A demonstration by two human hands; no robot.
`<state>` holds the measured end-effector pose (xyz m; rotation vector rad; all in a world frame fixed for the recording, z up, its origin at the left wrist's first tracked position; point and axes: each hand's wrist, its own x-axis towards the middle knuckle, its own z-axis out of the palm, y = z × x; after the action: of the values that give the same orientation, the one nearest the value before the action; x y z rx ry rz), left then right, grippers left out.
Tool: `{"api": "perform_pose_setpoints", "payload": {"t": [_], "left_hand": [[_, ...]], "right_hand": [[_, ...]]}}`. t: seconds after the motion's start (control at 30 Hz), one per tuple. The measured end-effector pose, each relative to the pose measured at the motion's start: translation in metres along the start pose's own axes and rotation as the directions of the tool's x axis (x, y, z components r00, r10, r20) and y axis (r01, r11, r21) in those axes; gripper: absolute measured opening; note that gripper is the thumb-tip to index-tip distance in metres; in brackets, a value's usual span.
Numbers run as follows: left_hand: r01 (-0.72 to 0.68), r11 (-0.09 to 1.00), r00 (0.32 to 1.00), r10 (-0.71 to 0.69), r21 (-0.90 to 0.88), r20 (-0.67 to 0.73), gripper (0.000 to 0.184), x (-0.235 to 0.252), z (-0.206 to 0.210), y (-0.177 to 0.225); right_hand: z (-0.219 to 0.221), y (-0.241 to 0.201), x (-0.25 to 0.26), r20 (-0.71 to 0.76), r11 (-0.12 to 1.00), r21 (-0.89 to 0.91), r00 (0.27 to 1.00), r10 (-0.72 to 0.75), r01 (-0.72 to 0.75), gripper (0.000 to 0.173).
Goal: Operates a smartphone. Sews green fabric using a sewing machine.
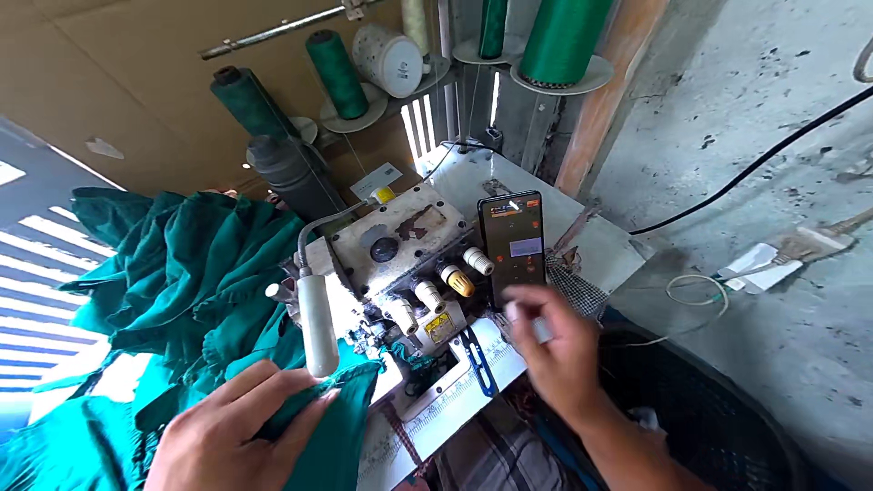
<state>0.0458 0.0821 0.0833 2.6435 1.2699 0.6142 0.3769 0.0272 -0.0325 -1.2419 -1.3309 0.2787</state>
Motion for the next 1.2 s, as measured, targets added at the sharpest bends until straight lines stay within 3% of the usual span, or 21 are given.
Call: {"api": "perform_pose_setpoints", "payload": {"t": [0.1, 0.3, 0.37, 0.43, 0.53, 0.57, 0.6, 0.7, 0.77, 0.97, 1.07, 1.13, 1.2], "left_hand": [[-0.094, 0.995, 0.996, 0.093, -0.028, -0.013, 0.018, 0.005, 0.002, 0.007], [-0.154, 0.988, 0.985, 0.153, -0.008, -0.078, 0.018, 0.005, 0.012, 0.024], [-0.125, 0.992, 0.988, 0.124, -0.005, -0.093, 0.017, 0.002, 0.013, 0.028], [0.009, 0.999, 0.988, -0.002, 0.045, -0.155, 0.020, -0.003, 0.020, 0.034], [0.280, 0.946, 0.945, -0.242, 0.164, -0.221, 0.061, -0.010, 0.047, 0.049], [0.321, 0.930, 0.935, -0.282, 0.180, -0.213, 0.069, -0.012, 0.059, 0.051], [0.341, 0.921, 0.929, -0.301, 0.188, -0.214, 0.065, -0.014, 0.070, 0.050], [0.293, 0.934, 0.947, -0.253, 0.203, -0.200, 0.031, -0.013, 0.071, 0.042], [0.209, 0.945, 0.973, -0.174, 0.252, -0.155, 0.018, -0.008, 0.058, 0.040], [-0.054, 0.930, 0.996, 0.075, 0.363, -0.045, 0.028, -0.006, 0.052, 0.037], [-0.016, 0.969, 0.994, 0.041, 0.245, -0.097, 0.027, -0.011, 0.057, 0.024], [0.026, 0.984, 0.992, -0.004, 0.178, -0.127, 0.019, -0.012, 0.058, 0.017], [0.046, 0.987, 0.991, -0.025, 0.152, -0.133, 0.018, -0.011, 0.057, 0.016]], "right_hand": [[0.041, -0.036, -0.007, 0.363, 0.973, 0.229, 0.929, -0.076, -0.010, 0.024], [0.087, -0.059, 0.013, 0.564, 0.975, 0.099, 0.796, -0.219, 0.198, 0.026], [0.091, -0.058, 0.017, 0.559, 0.960, 0.084, 0.785, -0.268, 0.268, 0.019], [0.090, -0.059, 0.019, 0.512, 0.948, 0.040, 0.808, -0.290, 0.315, 0.017], [0.090, -0.060, 0.020, 0.443, 0.926, -0.033, 0.836, -0.323, 0.376, 0.015], [0.089, -0.060, 0.021, 0.437, 0.922, -0.047, 0.838, -0.327, 0.384, 0.015], [0.089, -0.061, 0.023, 0.442, 0.921, -0.051, 0.836, -0.326, 0.386, 0.015], [0.086, -0.061, 0.031, 0.475, 0.919, -0.032, 0.815, -0.331, 0.392, 0.015], [0.084, -0.061, 0.034, 0.497, 0.923, -0.025, 0.806, -0.322, 0.384, 0.016], [0.083, -0.057, 0.024, 0.414, 0.905, -0.025, 0.829, -0.377, 0.424, 0.016], [0.090, -0.053, 0.002, 0.343, 0.929, -0.139, 0.896, -0.280, 0.344, 0.014], [0.097, -0.051, -0.006, 0.364, 0.915, -0.265, 0.910, -0.198, 0.305, 0.021], [0.099, -0.049, -0.005, 0.374, 0.888, -0.315, 0.903, -0.210, 0.336, 0.014]]}}
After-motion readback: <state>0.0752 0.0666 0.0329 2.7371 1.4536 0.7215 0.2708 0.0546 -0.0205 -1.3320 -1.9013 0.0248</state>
